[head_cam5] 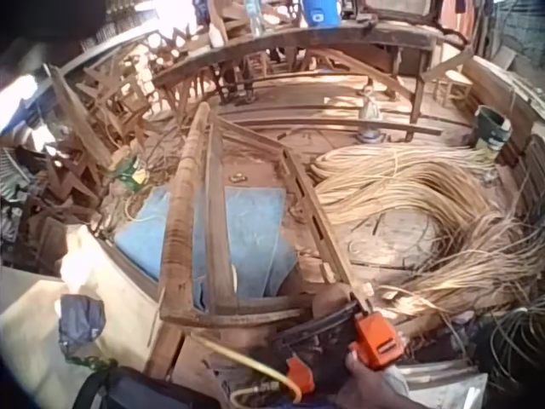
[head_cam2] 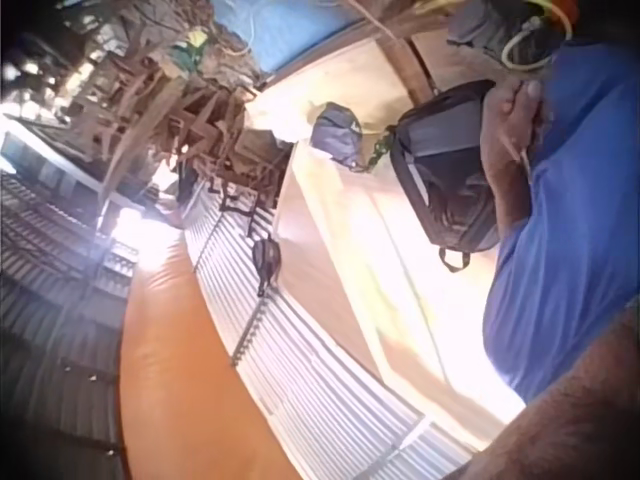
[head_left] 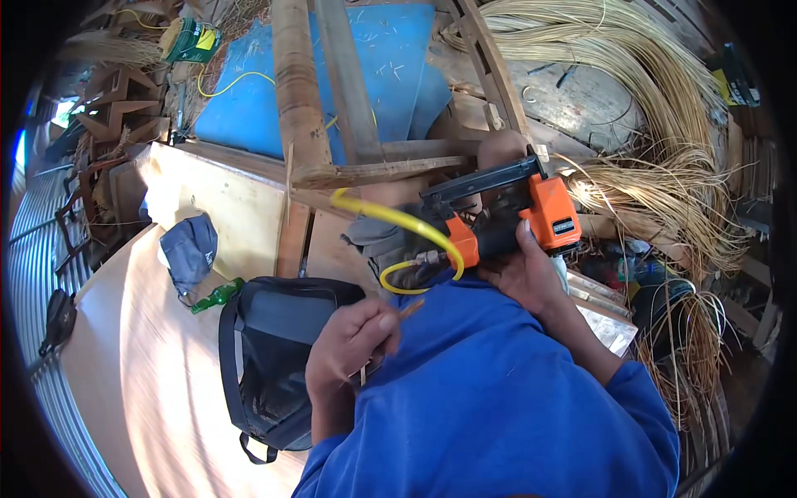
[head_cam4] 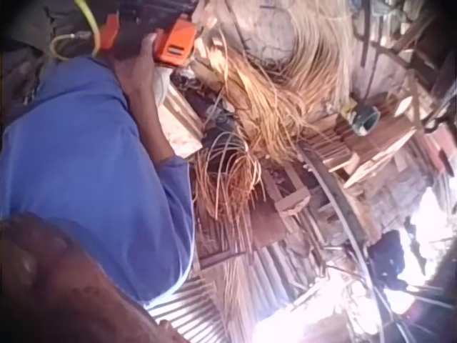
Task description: Secure rattan strips to a wooden furniture frame using a pneumatic staple gun and small wooden spacers.
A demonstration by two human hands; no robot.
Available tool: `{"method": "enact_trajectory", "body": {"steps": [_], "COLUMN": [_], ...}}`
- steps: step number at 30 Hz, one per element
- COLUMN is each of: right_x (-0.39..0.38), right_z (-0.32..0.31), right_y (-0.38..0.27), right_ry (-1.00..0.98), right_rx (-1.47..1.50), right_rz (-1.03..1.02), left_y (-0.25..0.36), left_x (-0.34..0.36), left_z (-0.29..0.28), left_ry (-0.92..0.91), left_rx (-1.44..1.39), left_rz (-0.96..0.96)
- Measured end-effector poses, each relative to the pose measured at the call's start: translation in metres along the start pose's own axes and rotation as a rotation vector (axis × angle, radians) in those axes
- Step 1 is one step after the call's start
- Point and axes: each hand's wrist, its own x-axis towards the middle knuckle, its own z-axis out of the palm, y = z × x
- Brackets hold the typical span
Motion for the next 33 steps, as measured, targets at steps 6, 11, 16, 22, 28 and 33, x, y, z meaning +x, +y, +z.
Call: {"method": "enact_trajectory", "body": {"steps": [6, 11, 16, 22, 28, 33], "right_x": [0.011, 0.024, 0.026, 0.019, 0.017, -0.014], "right_z": [-0.009, -0.014, -0.010, -0.015, -0.011, -0.011], "right_y": [-0.003, 0.001, 0.004, -0.001, -0.012, -0.029], "right_ry": [-0.042, -0.082, -0.076, -0.062, -0.073, -0.005], "right_rx": [-0.048, -0.084, -0.067, -0.071, -0.091, -0.186], "right_rz": [0.044, 0.068, 0.012, 0.022, 0.139, 0.227], "left_y": [-0.011, -0.008, 0.002, -0.049, -0.141, -0.082], "left_x": [0.080, 0.082, 0.044, -0.036, -0.013, -0.041], "left_z": [0.012, 0.029, 0.031, -0.051, -0.093, -0.092], "left_ry": [0.389, 0.164, 0.254, 1.206, 1.274, 1.345], "left_rx": [0.704, 0.060, -0.261, 0.051, 0.314, 0.378], "left_rz": [0.699, 0.173, 0.413, 0.273, -0.113, -0.057]}}
